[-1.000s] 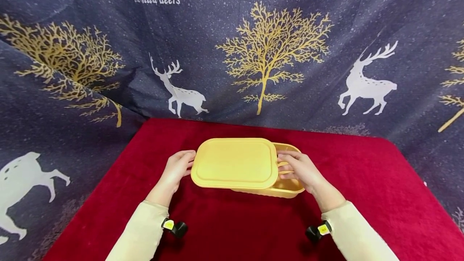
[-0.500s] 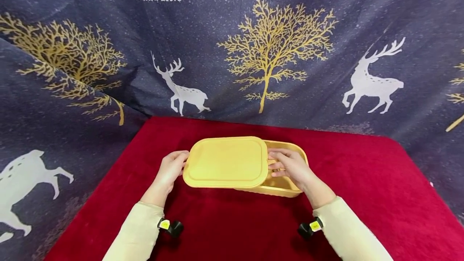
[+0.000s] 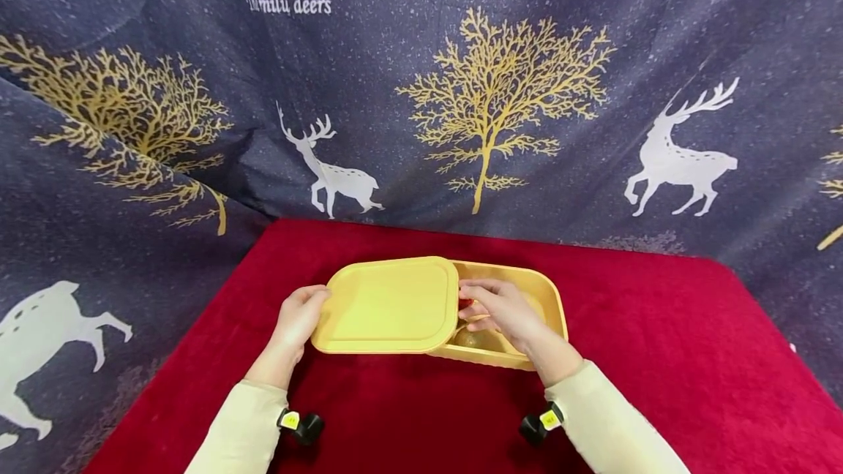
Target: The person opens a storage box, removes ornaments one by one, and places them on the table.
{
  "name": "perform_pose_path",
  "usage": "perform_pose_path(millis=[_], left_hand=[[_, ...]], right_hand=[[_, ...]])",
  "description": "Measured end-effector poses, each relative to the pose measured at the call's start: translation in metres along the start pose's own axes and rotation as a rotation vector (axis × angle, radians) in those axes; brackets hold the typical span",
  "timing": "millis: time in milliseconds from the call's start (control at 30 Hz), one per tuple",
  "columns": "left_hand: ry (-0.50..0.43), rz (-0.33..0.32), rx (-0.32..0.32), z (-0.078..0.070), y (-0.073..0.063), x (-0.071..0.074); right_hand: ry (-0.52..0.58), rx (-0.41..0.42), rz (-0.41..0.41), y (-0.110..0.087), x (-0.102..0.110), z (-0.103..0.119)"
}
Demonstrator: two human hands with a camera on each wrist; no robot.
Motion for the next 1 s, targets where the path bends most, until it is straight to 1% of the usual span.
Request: perform_pose_path(millis=[233, 433, 600, 733, 867, 1000], left_hand=[[0.001, -0.035, 0.014, 0.004, 0.004, 0.013], [-0.01, -0.049, 0.038, 0.013, 0.009, 0.026], [0.003, -0.089, 0.044, 0.021, 0.014, 0.037], [0.011, -0.123, 0.043, 0.023, 0.015, 0.044], [0.025, -0.141, 0.044, 0.023, 0.015, 0.05], [0.045, -0.155, 0.04, 0.023, 0.015, 0.054]], right_hand=[[-0.022, -0.001, 0.044, 0.003, -0.02, 0.004], [-0.01, 0.037, 0.118, 0.006, -0.041, 0.008], [-0.009, 0.055, 0.163, 0.007, -0.06, 0.011], [-0.039, 0.076, 0.192, 0.01, -0.074, 0.012], [-0.048, 0.077, 0.203, 0.013, -0.085, 0.011], [-0.083, 0.081, 0.186, 0.011, -0.096, 0.013]])
Point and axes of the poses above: each hand's wrist, its own y-axis towards the middle knuckle, its own x-axis out of the back of the hand, z = x × y, the point moved 7 cm from there along y, towards the middle knuckle, and after that the axes turned 5 degrees about -x, right-handed, at the moved point
